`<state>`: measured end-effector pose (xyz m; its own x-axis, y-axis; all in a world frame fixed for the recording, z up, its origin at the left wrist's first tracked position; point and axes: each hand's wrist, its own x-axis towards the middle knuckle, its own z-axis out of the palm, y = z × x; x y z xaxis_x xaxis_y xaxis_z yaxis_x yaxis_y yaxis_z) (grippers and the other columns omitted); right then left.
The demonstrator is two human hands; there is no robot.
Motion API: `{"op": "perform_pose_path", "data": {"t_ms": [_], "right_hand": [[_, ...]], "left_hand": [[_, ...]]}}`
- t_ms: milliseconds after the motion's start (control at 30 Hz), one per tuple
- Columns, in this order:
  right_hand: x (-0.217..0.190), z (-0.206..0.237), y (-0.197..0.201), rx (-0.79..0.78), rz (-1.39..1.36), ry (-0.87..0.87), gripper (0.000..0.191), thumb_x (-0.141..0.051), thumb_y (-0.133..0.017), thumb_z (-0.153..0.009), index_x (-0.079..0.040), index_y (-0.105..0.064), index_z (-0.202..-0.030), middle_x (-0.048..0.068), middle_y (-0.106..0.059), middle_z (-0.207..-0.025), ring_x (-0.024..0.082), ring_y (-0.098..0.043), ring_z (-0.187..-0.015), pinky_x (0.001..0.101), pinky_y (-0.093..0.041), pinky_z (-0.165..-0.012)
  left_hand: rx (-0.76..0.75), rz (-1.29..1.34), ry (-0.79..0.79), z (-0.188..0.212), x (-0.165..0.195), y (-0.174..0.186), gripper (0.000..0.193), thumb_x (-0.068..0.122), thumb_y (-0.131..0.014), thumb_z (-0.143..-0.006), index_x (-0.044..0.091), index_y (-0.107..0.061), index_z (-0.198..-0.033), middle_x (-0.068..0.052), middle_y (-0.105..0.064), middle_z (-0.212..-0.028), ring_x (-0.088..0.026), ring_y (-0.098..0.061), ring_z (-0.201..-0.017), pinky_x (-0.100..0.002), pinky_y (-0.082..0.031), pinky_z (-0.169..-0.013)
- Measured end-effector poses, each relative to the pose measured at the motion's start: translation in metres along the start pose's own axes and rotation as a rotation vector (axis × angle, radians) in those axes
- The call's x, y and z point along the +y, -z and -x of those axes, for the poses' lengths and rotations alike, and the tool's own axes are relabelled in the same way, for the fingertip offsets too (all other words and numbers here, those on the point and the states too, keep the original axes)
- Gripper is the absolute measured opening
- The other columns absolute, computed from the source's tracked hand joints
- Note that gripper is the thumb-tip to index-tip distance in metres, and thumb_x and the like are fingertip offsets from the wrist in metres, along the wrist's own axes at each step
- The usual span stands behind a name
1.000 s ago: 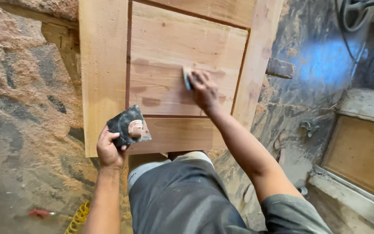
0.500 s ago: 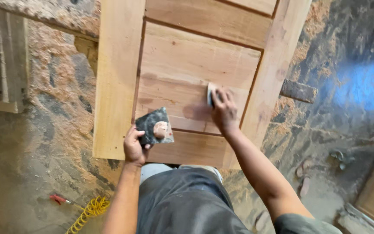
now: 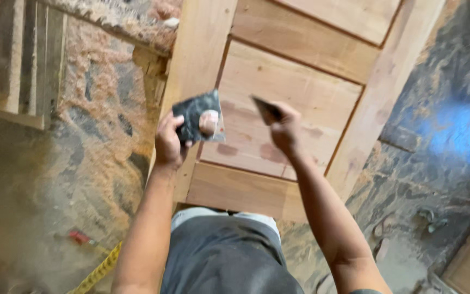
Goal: The person holds a putty knife with wood filler in one hand and presses filler into the seams of a wooden door panel, then scrapes and smooths the filled joints with the blade, working along the frame rails and panel edges of the door.
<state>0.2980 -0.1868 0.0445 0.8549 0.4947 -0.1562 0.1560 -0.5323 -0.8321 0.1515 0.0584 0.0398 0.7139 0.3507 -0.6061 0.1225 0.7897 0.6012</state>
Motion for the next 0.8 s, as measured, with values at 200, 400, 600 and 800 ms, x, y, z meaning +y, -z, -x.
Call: {"op": "perform_pose_path", "data": {"t_ms": [200,400,600,800], "right_hand": [[0.025,0.075,-0.017,0.228,-0.242,-0.288,0.018,-0.006,-0.065,-0.103,0.004,-0.073,-0.115,0.004,-0.073,-0.095,0.009,-0.061,-0.085,0.0262,-0.053,-0.077],[0.007,0.189,-0.106,0.204,-0.255,-0.528,0.023,-0.009,-0.065,-0.098,0.002,-0.071,-0.117,0.01,-0.076,-0.097,0.015,-0.069,-0.084,0.0293,-0.057,-0.077],[-0.053,0.275,-0.13,0.259,-0.237,-0.449,0.025,-0.005,-0.066,-0.094,0.002,-0.068,-0.117,0.015,-0.076,-0.097,0.02,-0.071,-0.086,0.0304,-0.058,-0.079],[-0.113,0.338,-0.076,0.475,-0.032,-0.05,0.025,0.004,-0.067,-0.097,-0.002,-0.07,-0.12,0.015,-0.074,-0.116,0.026,-0.074,-0.101,0.0342,-0.061,-0.087]], "left_hand": [[-0.154,-0.089,-0.002,-0.03,0.042,0.058,0.01,0.011,-0.046,-0.099,0.007,-0.055,-0.096,-0.003,-0.059,-0.081,-0.009,-0.051,-0.057,-0.024,-0.042,-0.045],[-0.129,-0.117,0.2,0.016,0.051,0.102,0.029,0.012,-0.041,-0.097,0.002,-0.063,-0.114,-0.003,-0.065,-0.087,-0.007,-0.053,-0.056,-0.02,-0.04,-0.044],[-0.261,-0.259,0.377,0.075,-0.002,0.106,0.023,0.01,-0.045,-0.099,0.003,-0.063,-0.111,-0.002,-0.062,-0.083,-0.006,-0.051,-0.053,-0.021,-0.04,-0.043],[-0.58,-0.476,0.501,0.109,-0.038,0.06,0.022,0.011,-0.046,-0.094,0.006,-0.064,-0.105,0.0,-0.059,-0.074,-0.006,-0.047,-0.047,-0.021,-0.036,-0.037]]}}
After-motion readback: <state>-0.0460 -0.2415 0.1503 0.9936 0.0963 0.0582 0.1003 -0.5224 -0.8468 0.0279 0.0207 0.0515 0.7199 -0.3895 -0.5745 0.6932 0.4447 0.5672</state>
